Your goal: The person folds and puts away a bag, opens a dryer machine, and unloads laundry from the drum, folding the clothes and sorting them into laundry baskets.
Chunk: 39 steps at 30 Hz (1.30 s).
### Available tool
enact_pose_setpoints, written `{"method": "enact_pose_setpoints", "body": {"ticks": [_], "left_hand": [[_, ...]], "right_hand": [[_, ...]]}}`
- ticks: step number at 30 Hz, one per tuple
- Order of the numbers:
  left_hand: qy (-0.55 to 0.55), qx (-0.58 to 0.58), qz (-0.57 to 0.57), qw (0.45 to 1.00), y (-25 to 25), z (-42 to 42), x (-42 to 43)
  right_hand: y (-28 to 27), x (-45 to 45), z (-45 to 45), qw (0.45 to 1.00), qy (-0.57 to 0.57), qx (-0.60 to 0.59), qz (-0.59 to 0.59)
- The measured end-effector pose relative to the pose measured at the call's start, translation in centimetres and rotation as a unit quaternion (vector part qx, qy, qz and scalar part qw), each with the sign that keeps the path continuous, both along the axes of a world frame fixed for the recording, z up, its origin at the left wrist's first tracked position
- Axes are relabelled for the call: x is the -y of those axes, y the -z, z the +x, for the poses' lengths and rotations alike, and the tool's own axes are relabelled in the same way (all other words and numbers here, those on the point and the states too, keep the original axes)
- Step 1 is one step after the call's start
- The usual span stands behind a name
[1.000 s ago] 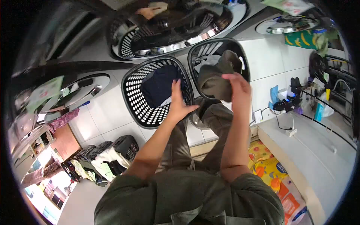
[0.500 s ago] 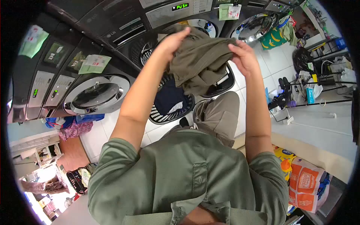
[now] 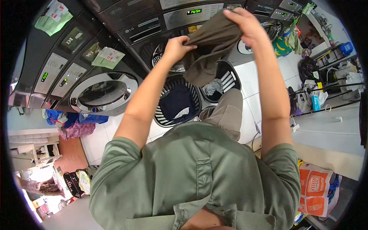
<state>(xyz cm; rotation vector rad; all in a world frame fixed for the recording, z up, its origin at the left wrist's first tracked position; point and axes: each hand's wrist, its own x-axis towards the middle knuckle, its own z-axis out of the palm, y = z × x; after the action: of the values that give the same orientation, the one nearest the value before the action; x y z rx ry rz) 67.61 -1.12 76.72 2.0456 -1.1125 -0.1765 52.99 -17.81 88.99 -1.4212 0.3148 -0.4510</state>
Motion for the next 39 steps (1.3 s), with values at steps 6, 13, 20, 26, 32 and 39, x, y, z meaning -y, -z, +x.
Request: {"method": "enact_pose_setpoints", "body": {"ticks": [6, 13, 20, 26, 32, 39], "left_hand": [[0.037, -0.119, -0.061, 0.99, -2.7, 3.8, -5.4], [0.137, -0.262, -0.057, 0.954, -8.8, -0.7, -10.6], [0.084, -0.305, 0.252, 0.915, -4.4, -1.5, -16.0], [0.044, -0.515, 0.01, 0.856, 1.4, 0.5, -19.0], [0.027, -0.219, -0.159, 0.962, 4.1, -4.6, -11.5], [0.014, -0.42, -0.355, 0.835, 6.8, -10.4, -6.3]], "right_hand": [[-1.3, 1.4, -3.6, 0.948, -0.091, -0.059, -0.3], [9.2, 0.7, -1.4, 0.767, 0.38, -0.115, -0.504], [8.5, -0.9, 0.7, 0.987, 0.079, -0.017, 0.139], [5.6, -3.9, 0.5, 0.989, 0.09, -0.017, -0.119], [5.8, -11.6, 1.4, 0.948, -0.269, -0.071, -0.155], [-0.7, -10.2, -3.2, 0.972, -0.223, -0.007, 0.079]]}}
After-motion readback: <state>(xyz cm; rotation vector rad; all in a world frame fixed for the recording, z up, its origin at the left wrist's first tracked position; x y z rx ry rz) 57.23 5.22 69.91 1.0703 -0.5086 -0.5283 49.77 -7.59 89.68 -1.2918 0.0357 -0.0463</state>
